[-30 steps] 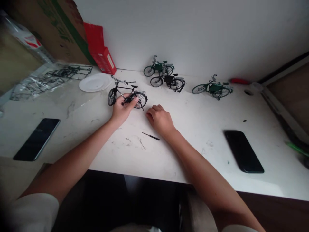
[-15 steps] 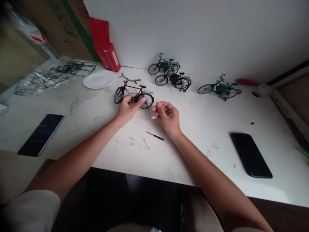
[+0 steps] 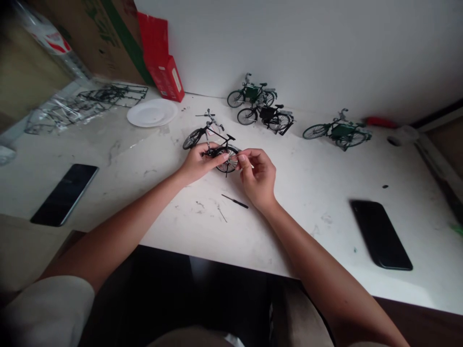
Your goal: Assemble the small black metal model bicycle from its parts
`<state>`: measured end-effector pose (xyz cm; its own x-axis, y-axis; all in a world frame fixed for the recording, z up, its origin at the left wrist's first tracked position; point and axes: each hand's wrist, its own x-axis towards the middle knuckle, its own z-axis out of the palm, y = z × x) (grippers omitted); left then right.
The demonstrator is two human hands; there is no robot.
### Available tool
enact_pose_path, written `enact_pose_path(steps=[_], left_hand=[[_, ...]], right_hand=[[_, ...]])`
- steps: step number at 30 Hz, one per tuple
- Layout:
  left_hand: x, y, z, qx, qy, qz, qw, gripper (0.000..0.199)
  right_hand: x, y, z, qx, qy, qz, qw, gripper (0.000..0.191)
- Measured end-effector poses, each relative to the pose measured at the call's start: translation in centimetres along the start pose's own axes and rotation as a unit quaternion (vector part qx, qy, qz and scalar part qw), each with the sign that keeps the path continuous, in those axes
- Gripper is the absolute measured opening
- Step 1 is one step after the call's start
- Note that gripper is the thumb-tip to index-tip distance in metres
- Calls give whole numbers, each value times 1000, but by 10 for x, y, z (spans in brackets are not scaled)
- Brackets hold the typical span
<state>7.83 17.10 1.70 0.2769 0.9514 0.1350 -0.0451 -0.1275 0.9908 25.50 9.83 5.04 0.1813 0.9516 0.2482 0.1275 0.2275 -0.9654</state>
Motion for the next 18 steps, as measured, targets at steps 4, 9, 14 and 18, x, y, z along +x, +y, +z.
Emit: enact_pose_path(steps=[4, 9, 14, 18], left_hand=[[1, -1, -2, -12, -6, -10, 1000, 42], [-2, 6, -2, -13, -22, -37, 999, 44], [-2, 8, -3, -14, -29, -40, 999, 47], [-2, 6, -4, -4, -30, -37, 999, 46]], right_hand=[[0, 2, -1, 6, -2, -12, 1000, 42], [3, 11, 0, 24, -11, -70, 997, 36], [4, 15, 0, 39, -11, -87, 995, 32], [3, 13, 1, 37, -2, -82, 996, 35]])
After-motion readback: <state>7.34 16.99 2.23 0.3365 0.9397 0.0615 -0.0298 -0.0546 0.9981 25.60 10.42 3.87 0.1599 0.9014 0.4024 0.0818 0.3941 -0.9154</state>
